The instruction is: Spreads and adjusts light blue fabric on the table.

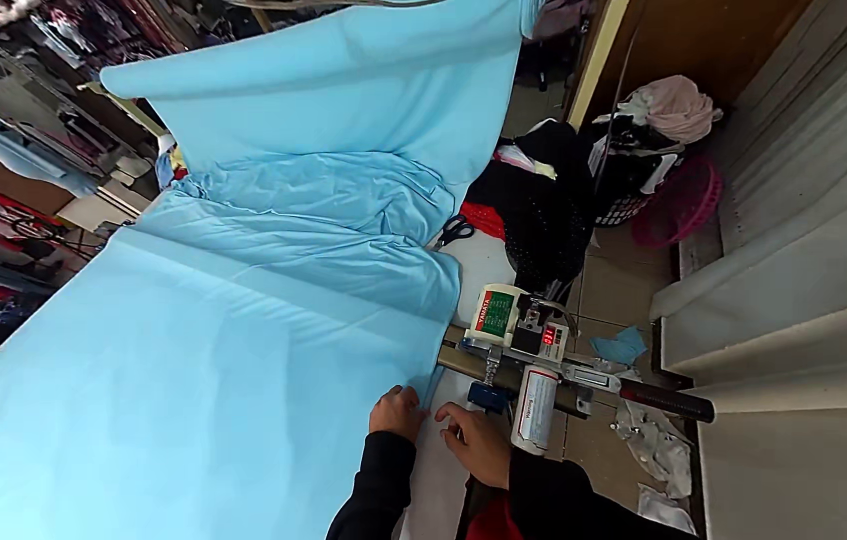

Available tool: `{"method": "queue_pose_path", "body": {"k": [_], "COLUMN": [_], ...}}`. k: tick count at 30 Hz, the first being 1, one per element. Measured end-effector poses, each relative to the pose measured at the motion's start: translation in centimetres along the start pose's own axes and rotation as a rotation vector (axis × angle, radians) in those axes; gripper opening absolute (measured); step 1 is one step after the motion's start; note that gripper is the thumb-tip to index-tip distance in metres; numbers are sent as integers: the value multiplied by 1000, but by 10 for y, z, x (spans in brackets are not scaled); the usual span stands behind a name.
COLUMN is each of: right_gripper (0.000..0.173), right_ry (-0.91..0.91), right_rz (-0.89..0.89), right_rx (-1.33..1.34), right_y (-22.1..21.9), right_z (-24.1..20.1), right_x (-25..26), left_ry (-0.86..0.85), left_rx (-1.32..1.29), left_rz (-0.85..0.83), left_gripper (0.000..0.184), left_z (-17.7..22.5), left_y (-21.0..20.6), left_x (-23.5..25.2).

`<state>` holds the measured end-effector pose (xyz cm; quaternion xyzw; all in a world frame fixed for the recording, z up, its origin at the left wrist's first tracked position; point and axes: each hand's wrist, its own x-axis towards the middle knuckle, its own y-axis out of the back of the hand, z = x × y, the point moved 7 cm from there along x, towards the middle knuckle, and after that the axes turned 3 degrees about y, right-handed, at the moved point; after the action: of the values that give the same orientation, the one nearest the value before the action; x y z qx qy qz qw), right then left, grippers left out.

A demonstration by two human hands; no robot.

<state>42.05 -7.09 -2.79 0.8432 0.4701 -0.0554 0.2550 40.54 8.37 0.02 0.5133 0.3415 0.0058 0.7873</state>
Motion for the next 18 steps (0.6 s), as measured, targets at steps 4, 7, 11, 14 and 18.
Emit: {"method": "queue_pose_path", "body": {"k": [4, 7, 11, 14, 18], "right_gripper": [37, 36, 38, 45, 42], "right_ry": [-11, 3, 77, 176, 303], "right_rz": [2, 17, 43, 9, -79], "right_rx": [-11, -11, -51, -153, -354], "right_y": [0, -1, -8, -15, -29], "right_z": [2, 4, 5, -8, -28], "right_x": [4, 7, 16, 22, 36], "left_ry": [81, 74, -1, -92, -81], "left_rx": [127, 15, -258, -360, -328], "left_rz": [-107, -74, 73, 207, 255], "left_gripper": [34, 31, 28, 25, 24], "left_z": [9, 5, -7, -8, -10], "left_y": [-2, 0, 14, 26, 31], "left_x": [1, 1, -8, -16, -18]}}
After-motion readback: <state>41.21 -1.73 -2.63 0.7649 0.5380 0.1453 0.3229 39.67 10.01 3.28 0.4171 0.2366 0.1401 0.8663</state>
